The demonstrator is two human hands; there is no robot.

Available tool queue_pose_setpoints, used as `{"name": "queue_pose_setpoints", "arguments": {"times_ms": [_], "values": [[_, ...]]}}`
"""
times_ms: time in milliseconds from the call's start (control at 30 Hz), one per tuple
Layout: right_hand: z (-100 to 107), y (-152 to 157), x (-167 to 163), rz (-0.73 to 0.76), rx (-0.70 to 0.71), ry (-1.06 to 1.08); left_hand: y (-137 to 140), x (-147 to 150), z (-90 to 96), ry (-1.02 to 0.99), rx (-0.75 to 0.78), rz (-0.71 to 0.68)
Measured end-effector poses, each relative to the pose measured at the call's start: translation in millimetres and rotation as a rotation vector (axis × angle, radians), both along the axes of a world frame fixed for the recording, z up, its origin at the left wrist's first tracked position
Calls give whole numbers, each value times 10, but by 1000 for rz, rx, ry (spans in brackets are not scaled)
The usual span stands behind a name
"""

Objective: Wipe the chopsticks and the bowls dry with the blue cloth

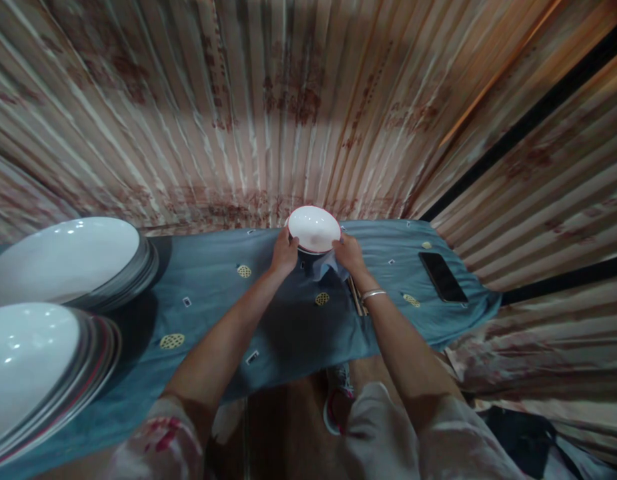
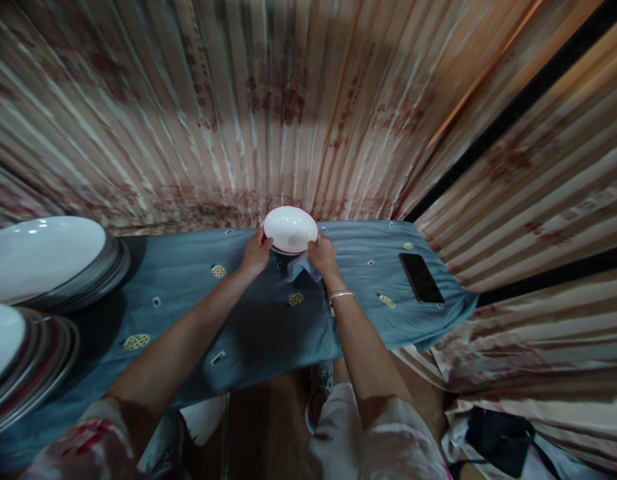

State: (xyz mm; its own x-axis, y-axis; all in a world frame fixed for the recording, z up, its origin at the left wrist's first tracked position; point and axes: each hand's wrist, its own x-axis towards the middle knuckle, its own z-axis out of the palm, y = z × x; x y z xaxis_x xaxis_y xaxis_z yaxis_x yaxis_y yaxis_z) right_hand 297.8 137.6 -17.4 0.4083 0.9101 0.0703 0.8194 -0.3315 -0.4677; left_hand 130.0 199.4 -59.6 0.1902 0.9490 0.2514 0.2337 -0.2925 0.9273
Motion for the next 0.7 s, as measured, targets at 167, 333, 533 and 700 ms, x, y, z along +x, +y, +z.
{"name": "queue_pose_setpoints", "arguments": {"times_ms": [167,333,533,700], "values": [[-92,14,-6,-37,76,78,-62,23,22,-32,-25,19],[-150,-4,9,-19,169,139,-95,7,50,-48,-68,61],[-169,-77,60,-2,186,147,-144,7,96,-28,-68,55],[-143,-145,103,-9,145,101,-255,19,69,-9,-81,46]]}}
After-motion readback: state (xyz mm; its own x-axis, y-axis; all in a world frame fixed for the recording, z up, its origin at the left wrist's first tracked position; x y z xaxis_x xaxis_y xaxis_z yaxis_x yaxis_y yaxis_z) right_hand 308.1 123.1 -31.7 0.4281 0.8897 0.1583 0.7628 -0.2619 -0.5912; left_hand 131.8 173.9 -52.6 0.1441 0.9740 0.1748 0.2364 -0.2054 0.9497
